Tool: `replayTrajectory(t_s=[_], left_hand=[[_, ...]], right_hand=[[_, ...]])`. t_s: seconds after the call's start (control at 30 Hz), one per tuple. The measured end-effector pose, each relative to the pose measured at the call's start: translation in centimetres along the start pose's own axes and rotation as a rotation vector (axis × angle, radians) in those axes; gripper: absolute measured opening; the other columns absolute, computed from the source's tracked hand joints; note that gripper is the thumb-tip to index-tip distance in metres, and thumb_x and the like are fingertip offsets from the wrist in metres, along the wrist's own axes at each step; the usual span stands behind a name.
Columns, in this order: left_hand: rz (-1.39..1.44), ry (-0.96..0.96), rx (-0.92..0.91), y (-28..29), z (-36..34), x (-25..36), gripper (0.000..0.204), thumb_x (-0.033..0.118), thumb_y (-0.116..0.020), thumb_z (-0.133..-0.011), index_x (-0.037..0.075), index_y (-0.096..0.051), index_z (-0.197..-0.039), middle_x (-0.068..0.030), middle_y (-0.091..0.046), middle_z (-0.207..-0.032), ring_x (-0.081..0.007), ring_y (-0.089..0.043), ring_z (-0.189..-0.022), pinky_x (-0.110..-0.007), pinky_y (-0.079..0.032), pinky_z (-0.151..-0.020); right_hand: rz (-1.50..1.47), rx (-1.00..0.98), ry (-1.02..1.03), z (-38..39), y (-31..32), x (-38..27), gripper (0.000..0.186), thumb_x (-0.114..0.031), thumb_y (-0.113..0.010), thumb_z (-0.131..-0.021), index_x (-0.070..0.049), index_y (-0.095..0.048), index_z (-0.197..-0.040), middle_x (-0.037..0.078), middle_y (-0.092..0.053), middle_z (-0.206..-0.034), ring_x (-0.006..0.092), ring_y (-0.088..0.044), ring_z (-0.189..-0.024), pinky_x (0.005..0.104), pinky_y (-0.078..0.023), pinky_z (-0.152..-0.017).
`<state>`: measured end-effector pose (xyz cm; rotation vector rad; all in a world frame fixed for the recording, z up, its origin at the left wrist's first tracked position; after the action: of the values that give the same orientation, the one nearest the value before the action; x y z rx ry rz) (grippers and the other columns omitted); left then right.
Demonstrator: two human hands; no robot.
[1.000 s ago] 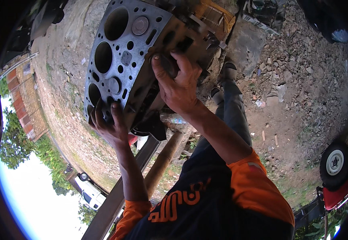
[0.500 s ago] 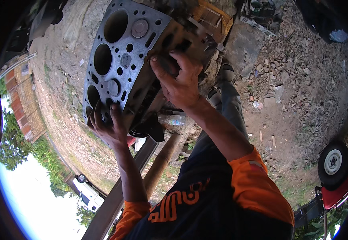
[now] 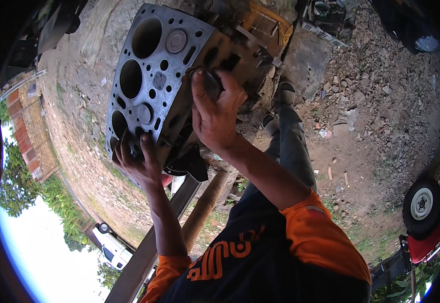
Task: The person sands the surface of an engine block by hand using a piece of sandpaper, applying circular motions to different areas of the metal.
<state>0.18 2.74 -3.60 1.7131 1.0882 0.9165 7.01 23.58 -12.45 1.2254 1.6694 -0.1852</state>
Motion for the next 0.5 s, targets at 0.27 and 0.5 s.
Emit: replayTrajectory(t_s=[0.27,0.5], left_hand=[[-0.015,-0.026,0.011,0.0,0.0,0.3,0.077,0.065,-0.069,-0.09,-0.001,-0.071,-0.129,-0.0213,-0.068,-0.123,-0.0455,-0.05,-0.132,-0.059,-0.036,-0.112],[0.006,-0.013,0.029,-0.2,0.1,-0.3,0.075,0.065,-0.068,-0.091,-0.001,-0.072,-0.127,-0.0211,-0.068,-0.122,-0.0453,-0.053,-0.128,-0.058,-0.038,-0.111]], right_hand=[[-0.048,0.061,-0.059,-0.6,0.3,-0.4,0.065,0.004,-0.063,-0.089,-0.004,-0.056,-0.153,0.024,-0.04,-0.141,0.036,-0.044,-0.124,0.0435,-0.037,-0.101],[-0.038,0.14,-0.122,-2.6,0.7,-0.4,0.065,0.007,-0.066,-0.086,-0.007,-0.061,-0.149,0.021,-0.042,-0.142,0.0351,-0.046,-0.121,0.0423,-0.037,-0.102]])
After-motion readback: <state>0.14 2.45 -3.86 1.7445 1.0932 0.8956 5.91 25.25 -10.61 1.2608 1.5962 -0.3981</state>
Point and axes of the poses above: each hand's wrist, its own z-axis away from the middle knuckle, its own y-axis out of the back of the hand, x = y × z, the point moved 5 cm from there along -z, towards the middle knuckle
